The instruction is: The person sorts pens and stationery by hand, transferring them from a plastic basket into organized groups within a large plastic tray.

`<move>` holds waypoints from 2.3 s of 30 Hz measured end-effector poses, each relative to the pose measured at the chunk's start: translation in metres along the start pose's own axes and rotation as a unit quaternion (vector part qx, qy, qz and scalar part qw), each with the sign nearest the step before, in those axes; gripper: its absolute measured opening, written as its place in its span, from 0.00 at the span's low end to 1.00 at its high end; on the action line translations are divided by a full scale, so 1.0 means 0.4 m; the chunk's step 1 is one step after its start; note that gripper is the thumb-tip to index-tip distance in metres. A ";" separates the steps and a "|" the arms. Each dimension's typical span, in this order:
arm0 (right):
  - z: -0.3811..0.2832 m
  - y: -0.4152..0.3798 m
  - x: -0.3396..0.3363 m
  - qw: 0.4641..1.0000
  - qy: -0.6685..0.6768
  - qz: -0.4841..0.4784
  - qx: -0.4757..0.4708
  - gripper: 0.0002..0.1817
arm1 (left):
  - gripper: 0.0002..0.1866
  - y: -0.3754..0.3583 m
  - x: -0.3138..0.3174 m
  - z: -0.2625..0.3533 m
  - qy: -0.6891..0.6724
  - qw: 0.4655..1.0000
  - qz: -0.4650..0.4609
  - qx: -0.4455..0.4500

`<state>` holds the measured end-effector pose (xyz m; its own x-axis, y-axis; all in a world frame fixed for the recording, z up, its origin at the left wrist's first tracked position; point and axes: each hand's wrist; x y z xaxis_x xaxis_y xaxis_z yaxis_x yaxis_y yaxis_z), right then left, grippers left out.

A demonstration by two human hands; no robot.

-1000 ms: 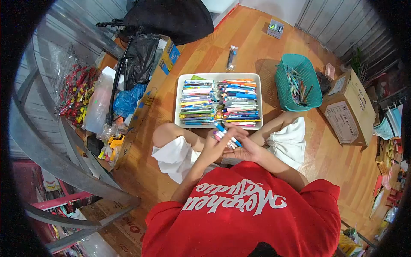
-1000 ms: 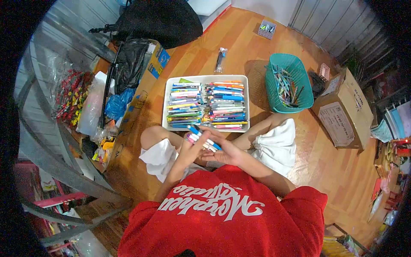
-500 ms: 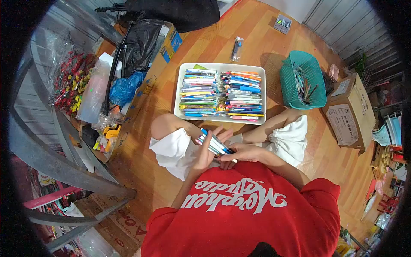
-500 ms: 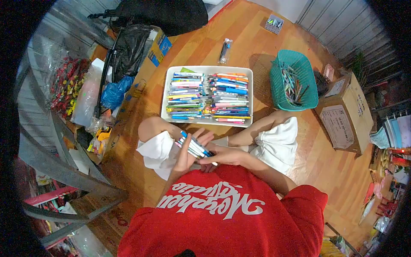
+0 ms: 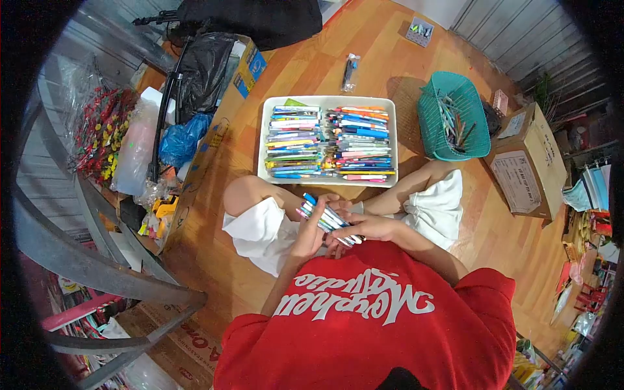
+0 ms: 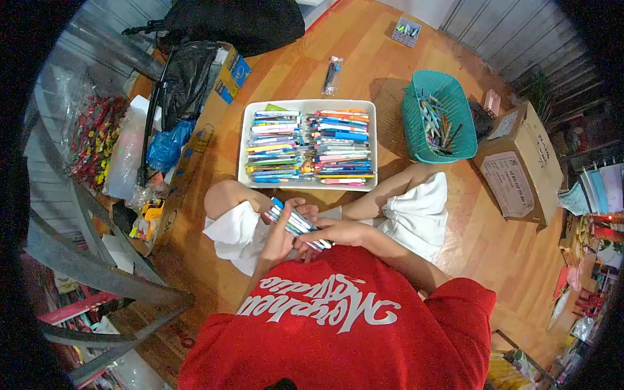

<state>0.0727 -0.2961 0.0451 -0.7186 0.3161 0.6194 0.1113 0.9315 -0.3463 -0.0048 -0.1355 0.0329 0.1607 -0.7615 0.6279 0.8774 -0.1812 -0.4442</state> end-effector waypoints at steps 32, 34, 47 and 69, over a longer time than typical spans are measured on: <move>-0.224 0.385 -0.365 0.870 -0.474 0.135 -0.005 0.15 | 0.32 0.233 -0.274 0.245 0.095 0.941 0.256 0.198; -0.220 0.460 -0.432 0.615 -0.759 0.143 -0.155 0.12 | 0.29 0.231 -0.251 0.320 0.178 0.891 0.341 0.240; -0.202 0.611 -0.399 0.490 -0.833 0.237 -0.100 0.26 | 0.25 0.350 -0.392 0.297 0.533 0.697 0.361 0.314; -0.069 -0.127 -0.296 0.691 -0.513 0.462 -0.213 0.13 | 0.09 0.550 -0.404 0.336 0.775 0.534 0.171 0.289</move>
<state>0.1711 -0.3758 0.0088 -0.2894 0.7214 -0.6292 0.8832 0.4547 0.1151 0.2230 0.0315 -0.0804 0.1829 -0.3696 -0.9110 0.9815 0.0156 0.1907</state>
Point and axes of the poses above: each hand's wrist, its own y-axis towards the middle knuckle, its own x-axis out of the palm, z = x × y, and after that the axes turned 8 degrees about -x, right-handed
